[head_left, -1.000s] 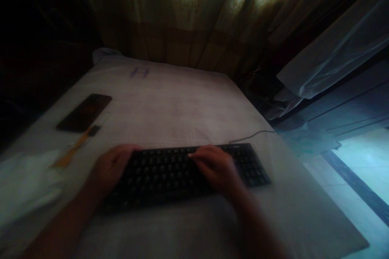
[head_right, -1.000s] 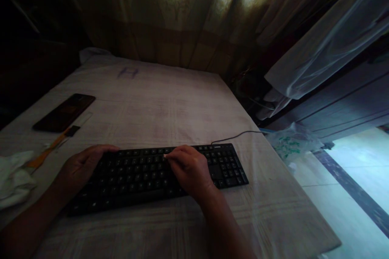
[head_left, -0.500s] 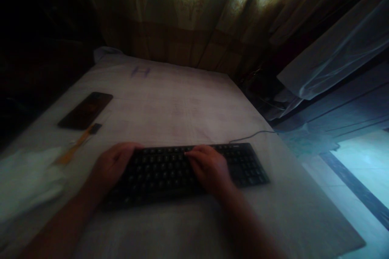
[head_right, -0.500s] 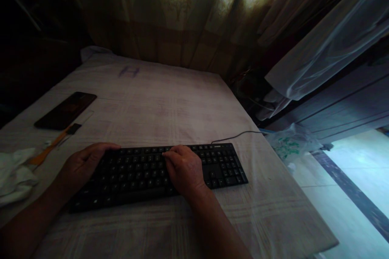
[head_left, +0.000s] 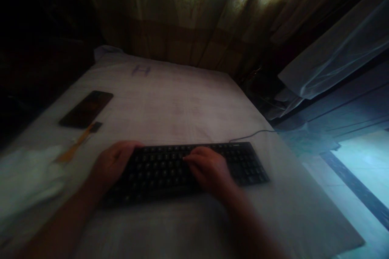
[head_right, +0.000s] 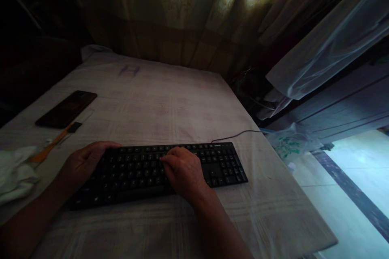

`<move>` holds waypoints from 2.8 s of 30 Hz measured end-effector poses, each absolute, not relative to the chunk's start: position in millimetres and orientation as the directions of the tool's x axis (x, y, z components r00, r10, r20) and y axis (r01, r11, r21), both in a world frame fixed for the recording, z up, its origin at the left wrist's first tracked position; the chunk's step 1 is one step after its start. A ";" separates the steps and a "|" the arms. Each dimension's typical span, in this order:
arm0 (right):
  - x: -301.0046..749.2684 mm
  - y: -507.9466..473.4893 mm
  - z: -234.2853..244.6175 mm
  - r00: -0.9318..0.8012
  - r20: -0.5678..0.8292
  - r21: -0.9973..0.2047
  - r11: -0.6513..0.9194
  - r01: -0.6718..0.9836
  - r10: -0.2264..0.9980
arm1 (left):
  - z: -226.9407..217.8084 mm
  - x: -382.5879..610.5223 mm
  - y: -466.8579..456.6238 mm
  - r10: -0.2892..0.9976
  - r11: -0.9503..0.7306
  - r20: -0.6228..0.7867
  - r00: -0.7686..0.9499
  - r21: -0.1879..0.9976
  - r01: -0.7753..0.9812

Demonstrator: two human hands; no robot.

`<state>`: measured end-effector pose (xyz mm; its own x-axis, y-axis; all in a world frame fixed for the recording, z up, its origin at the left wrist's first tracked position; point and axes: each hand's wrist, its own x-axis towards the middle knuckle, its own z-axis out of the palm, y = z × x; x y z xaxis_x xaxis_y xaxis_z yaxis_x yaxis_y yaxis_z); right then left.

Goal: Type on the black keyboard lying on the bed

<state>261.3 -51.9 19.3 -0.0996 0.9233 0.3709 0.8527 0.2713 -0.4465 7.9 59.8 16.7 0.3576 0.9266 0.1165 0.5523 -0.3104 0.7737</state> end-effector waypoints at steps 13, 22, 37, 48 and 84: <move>264.3 -56.7 29.9 -0.199 0.268 -0.444 0.305 0.843 0.943 | 15.4 7.7 59.4 0.925 -0.331 0.149 0.348 0.767 0.550; 266.2 -60.1 36.2 -0.234 0.219 -0.448 0.311 0.838 0.947 | 13.5 6.0 60.5 0.916 -0.352 0.167 0.364 0.770 0.532; 265.5 -64.7 41.5 -0.298 0.148 -0.491 0.332 0.806 0.943 | 14.8 7.6 60.2 0.926 -0.304 0.113 0.360 0.789 0.533; 265.1 -66.2 42.3 -0.321 0.135 -0.512 0.344 0.787 0.937 | 16.1 8.0 58.9 0.927 -0.318 0.135 0.351 0.779 0.540; 267.8 -72.3 51.2 -0.470 0.017 -0.694 0.349 0.630 0.883 | 14.9 8.1 59.9 0.922 -0.329 0.147 0.357 0.783 0.527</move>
